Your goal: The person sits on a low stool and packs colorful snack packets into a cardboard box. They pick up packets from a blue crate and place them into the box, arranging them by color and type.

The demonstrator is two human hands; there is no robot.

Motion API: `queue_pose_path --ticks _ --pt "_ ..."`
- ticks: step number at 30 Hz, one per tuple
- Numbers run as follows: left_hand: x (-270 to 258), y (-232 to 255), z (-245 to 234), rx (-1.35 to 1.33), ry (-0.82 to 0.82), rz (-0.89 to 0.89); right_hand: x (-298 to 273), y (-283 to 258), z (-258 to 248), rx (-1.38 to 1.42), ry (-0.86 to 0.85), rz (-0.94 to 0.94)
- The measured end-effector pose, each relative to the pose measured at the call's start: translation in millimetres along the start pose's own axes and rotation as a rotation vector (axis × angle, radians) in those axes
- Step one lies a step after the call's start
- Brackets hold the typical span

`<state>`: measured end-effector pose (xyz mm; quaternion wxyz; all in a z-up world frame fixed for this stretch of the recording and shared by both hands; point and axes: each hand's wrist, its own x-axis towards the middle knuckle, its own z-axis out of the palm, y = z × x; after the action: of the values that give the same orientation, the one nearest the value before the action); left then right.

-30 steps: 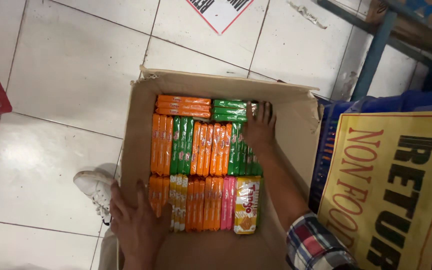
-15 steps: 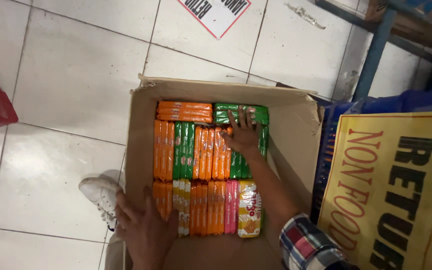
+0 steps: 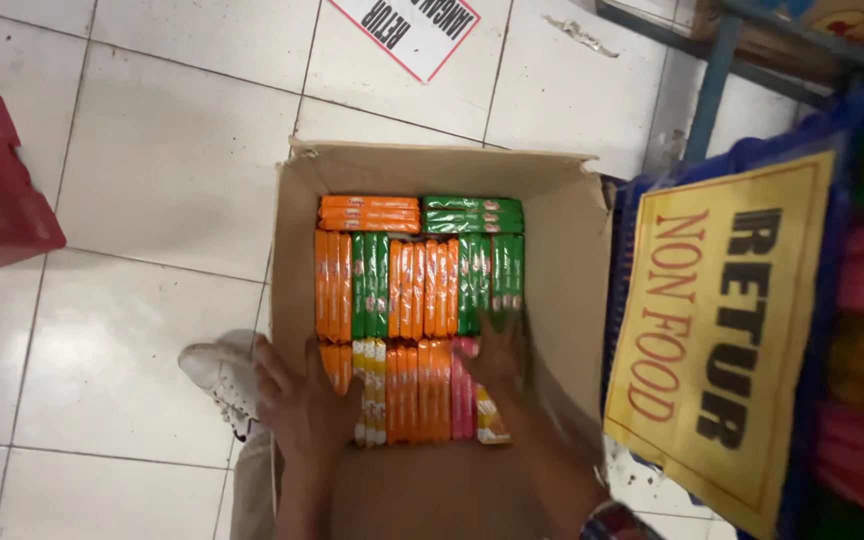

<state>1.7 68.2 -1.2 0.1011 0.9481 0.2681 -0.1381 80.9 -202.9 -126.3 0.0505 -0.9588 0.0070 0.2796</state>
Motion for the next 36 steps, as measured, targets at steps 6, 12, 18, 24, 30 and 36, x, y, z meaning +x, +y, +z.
queue_pose_path --ticks 6,12,18,24,30,36 --pt "-6 1 -12 -0.063 -0.018 0.002 -63 52 93 0.249 -0.162 0.192" --pt "-16 -19 -1 -0.101 -0.154 -0.024 -55 67 86 0.246 0.09 0.043" --pt "-16 -80 43 -0.114 -0.343 -0.089 -89 43 -29 0.575 -0.127 0.151" --pt "-30 -85 12 -0.132 -0.481 -0.013 -97 90 53 0.263 -0.006 0.078" --pt "-28 -80 -5 -0.128 -0.524 -0.018 -98 63 -2 0.406 -0.234 0.318" --pt "-28 -76 -17 -0.135 -0.552 -0.035 -83 87 64 -0.254 -0.211 0.11"
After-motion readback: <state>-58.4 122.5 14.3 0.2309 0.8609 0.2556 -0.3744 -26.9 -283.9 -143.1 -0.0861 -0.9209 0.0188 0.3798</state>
